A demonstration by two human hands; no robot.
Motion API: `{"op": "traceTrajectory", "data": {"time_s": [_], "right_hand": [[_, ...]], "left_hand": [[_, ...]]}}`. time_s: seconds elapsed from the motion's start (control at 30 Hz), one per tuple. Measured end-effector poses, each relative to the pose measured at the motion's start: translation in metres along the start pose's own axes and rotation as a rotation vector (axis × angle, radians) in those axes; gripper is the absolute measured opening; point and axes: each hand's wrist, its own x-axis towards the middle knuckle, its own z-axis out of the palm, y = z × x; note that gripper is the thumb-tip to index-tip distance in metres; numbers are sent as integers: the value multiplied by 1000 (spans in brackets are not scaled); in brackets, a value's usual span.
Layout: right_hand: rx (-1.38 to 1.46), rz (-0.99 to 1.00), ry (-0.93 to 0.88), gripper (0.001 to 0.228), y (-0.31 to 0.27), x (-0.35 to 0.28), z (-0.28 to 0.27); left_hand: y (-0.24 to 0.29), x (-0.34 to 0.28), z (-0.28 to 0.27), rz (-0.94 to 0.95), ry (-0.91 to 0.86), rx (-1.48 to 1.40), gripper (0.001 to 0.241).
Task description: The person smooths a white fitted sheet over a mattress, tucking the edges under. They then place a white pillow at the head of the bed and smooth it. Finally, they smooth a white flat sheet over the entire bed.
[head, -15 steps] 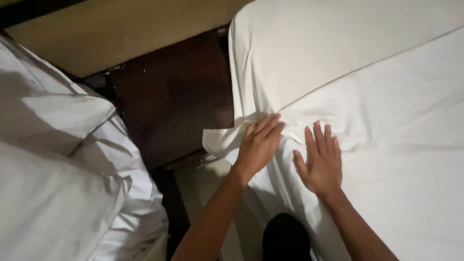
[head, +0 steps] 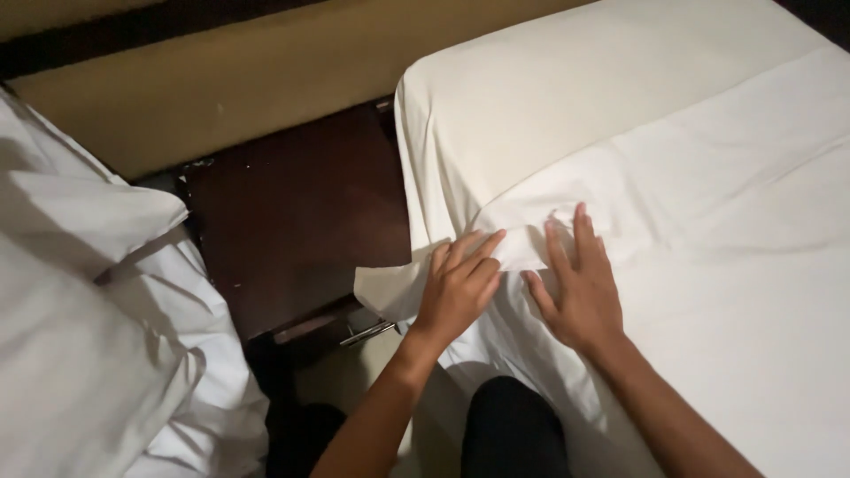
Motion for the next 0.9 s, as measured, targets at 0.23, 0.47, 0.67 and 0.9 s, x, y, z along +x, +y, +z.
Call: {"op": "traceTrajectory", "data": {"time_s": [0.23,0.47,0.67,0.9], "right_hand": [[-200,-255,-55,61,-5,-11,-1],[-122,-307,-86,52,-13,-10,-7],[-38,-435,-322,49,-8,-12,-5],[157,-478,-493,35,-12,-16,-25]], "left_hand": [[18,-33,7,-28,-19,-50,11],[-3,-79,-8,-103,-98,66,15],[-10,-98,-19,-6,-153,-78,29],[-14,-71,-19,-114,-72,-103,24]]}}
